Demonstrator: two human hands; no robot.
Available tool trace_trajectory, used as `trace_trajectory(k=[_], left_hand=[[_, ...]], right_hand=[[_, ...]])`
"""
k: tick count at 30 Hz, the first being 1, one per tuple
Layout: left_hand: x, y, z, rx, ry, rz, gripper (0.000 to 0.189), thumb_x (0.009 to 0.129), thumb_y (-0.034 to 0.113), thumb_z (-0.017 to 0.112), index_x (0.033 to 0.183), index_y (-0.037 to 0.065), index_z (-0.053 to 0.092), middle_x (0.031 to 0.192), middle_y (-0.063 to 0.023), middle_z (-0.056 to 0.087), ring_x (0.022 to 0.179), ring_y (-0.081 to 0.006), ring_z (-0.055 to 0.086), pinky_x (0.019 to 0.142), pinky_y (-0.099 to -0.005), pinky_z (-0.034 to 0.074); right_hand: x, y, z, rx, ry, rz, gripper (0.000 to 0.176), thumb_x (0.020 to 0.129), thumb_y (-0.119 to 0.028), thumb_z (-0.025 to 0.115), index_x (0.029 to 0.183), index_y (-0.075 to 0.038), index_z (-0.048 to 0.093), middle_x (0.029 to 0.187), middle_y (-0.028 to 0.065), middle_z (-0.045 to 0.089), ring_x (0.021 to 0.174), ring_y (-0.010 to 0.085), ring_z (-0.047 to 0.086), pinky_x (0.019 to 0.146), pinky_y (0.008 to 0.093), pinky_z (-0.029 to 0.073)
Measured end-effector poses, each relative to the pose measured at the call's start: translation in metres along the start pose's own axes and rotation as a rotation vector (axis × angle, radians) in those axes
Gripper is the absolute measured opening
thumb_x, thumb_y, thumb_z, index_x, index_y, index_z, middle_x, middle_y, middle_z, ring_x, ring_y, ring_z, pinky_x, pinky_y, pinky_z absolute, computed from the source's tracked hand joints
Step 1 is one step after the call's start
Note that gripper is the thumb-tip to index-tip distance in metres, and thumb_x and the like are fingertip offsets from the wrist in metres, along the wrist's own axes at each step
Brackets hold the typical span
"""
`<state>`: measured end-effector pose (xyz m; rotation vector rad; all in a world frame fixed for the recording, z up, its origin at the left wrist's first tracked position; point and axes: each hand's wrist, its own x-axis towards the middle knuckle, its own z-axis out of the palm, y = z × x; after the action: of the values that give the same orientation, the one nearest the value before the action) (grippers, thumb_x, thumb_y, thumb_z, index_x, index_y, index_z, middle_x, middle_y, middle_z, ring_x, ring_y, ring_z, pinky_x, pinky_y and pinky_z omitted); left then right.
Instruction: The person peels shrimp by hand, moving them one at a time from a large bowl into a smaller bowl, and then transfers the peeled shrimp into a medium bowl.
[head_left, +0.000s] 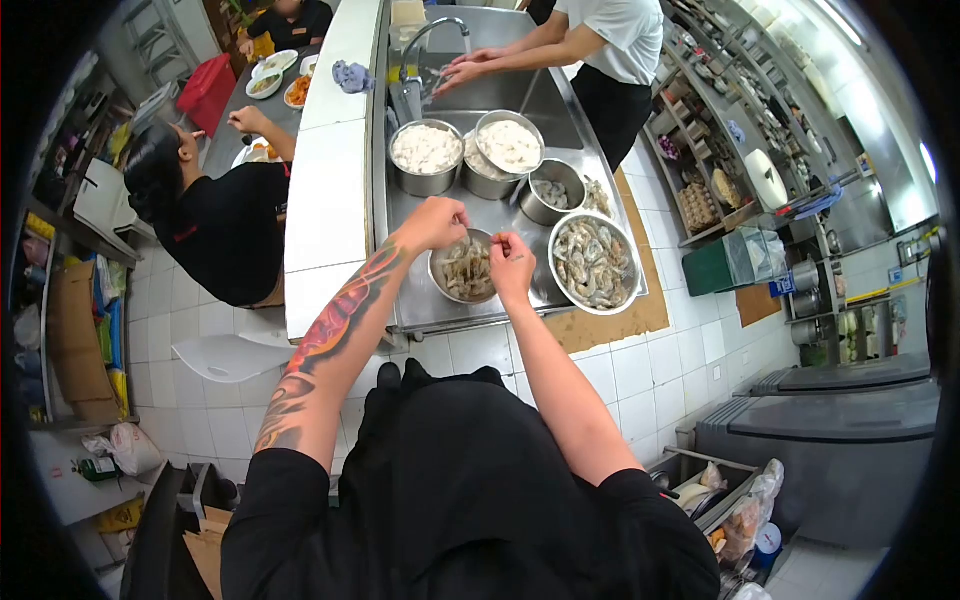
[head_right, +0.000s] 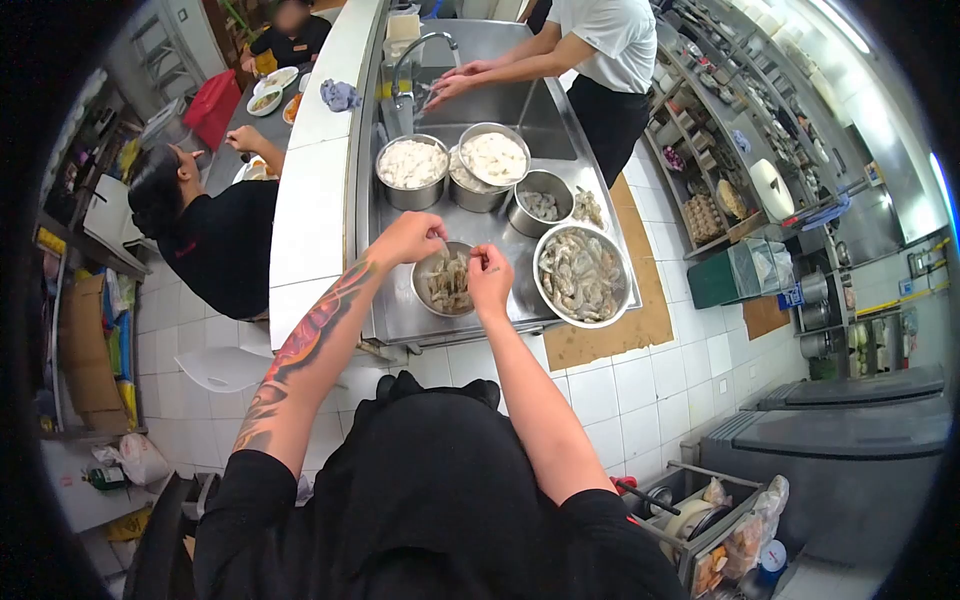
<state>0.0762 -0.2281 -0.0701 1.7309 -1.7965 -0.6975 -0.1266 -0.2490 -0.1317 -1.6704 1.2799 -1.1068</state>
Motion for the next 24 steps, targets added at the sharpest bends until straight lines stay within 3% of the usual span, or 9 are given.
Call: trace_trajectory(k=[3, 4, 5, 8, 10, 13, 16, 22, 24], left_hand=[[0.002, 0.0, 0.003, -0.108, 0.037, 0.012, 0.023, 0.075, 0.016, 0.071, 0.094, 0.005, 0.077, 0.089, -0.0162, 0.075, 0.083, -0.0314, 0.073, 0.077, -0.0394, 0.057], [0.002, 0.0, 0.002, -0.125, 0.013, 0.01, 0.022, 0.077, 0.017, 0.072, 0.095, 0.005, 0.077, 0.09, -0.0155, 0.075, 0.085, -0.0311, 0.073, 0.078, -0.0396, 0.057], [0.002, -0.001, 0.002, -0.124, 0.011, 0.007, 0.022, 0.077, 0.017, 0.072, 0.095, 0.005, 0.077, 0.09, -0.0155, 0.075, 0.085, -0.0311, 0.073, 0.078, -0.0396, 0.057], [0.005, -0.001, 0.004, -0.108, -0.007, 0.01, 0.024, 0.082, 0.019, 0.073, 0.099, 0.003, 0.075, 0.092, -0.0153, 0.076, 0.086, -0.029, 0.073, 0.079, -0.0386, 0.056], [0.007, 0.002, 0.004, -0.229, -0.041, -0.051, 0.024, 0.085, 0.016, 0.074, 0.104, 0.001, 0.072, 0.094, -0.0149, 0.075, 0.086, -0.0261, 0.072, 0.079, -0.037, 0.056], [0.008, 0.003, 0.006, -0.277, -0.03, 0.014, 0.02, 0.091, 0.007, 0.071, 0.108, -0.003, 0.067, 0.088, -0.0103, 0.072, 0.078, -0.016, 0.068, 0.072, -0.0322, 0.055], [0.008, -0.001, 0.007, -0.298, 0.002, -0.001, 0.021, 0.086, 0.009, 0.074, 0.105, 0.0, 0.07, 0.095, -0.0143, 0.074, 0.087, -0.0243, 0.071, 0.079, -0.036, 0.056], [0.006, -0.005, 0.008, -0.237, -0.014, -0.015, 0.02, 0.086, 0.008, 0.072, 0.105, 0.001, 0.07, 0.095, -0.0147, 0.075, 0.088, -0.025, 0.072, 0.08, -0.0375, 0.056], [0.006, -0.007, 0.007, -0.173, 0.031, 0.0, 0.02, 0.086, 0.008, 0.072, 0.104, 0.002, 0.071, 0.095, -0.0146, 0.075, 0.088, -0.0257, 0.072, 0.081, -0.0379, 0.055]], right_hand=[[0.0, 0.018, -0.001, -0.235, -0.252, -0.06, 0.018, 0.088, -0.012, 0.064, 0.1, -0.003, 0.074, 0.087, 0.0164, 0.073, 0.081, 0.031, 0.071, 0.078, 0.0387, 0.055], [-0.002, 0.019, -0.005, -0.435, -0.285, -0.244, 0.02, 0.091, -0.016, 0.066, 0.104, -0.003, 0.076, 0.086, 0.0157, 0.074, 0.072, 0.0184, 0.07, 0.07, 0.0317, 0.055], [-0.003, 0.02, -0.003, -0.433, -0.286, -0.241, 0.02, 0.091, -0.016, 0.066, 0.104, -0.003, 0.076, 0.086, 0.0157, 0.074, 0.072, 0.0184, 0.07, 0.07, 0.0317, 0.055], [-0.003, 0.013, -0.003, -0.233, -0.23, -0.112, 0.024, 0.097, -0.02, 0.065, 0.112, -0.004, 0.074, 0.092, 0.0119, 0.075, 0.079, 0.0152, 0.07, 0.071, 0.0299, 0.054], [0.0, -0.01, -0.007, 0.325, -0.382, 0.241, 0.025, 0.103, -0.023, 0.06, 0.113, -0.003, 0.072, 0.093, 0.0056, 0.074, 0.082, 0.0118, 0.068, 0.071, 0.0268, 0.052], [0.005, -0.015, -0.008, 0.411, -0.502, 0.319, 0.024, 0.106, -0.025, 0.057, 0.108, -0.004, 0.069, 0.088, -0.0003, 0.07, 0.076, 0.0089, 0.063, 0.067, 0.0246, 0.049], [0.001, -0.02, -0.006, 0.421, -0.434, 0.305, 0.028, 0.106, -0.024, 0.055, 0.095, -0.001, 0.068, 0.077, 0.0008, 0.067, 0.069, 0.0082, 0.059, 0.063, 0.0261, 0.047], [-0.007, -0.017, -0.002, 0.114, -0.261, 0.002, 0.03, 0.102, -0.026, 0.059, 0.088, -0.001, 0.069, 0.07, 0.0, 0.062, 0.066, 0.0085, 0.055, 0.06, 0.0286, 0.044], [-0.015, -0.024, -0.006, 0.072, -0.218, 0.014, 0.027, 0.1, -0.024, 0.061, 0.091, 0.0, 0.07, 0.071, 0.003, 0.063, 0.067, 0.0128, 0.058, 0.062, 0.031, 0.047]])
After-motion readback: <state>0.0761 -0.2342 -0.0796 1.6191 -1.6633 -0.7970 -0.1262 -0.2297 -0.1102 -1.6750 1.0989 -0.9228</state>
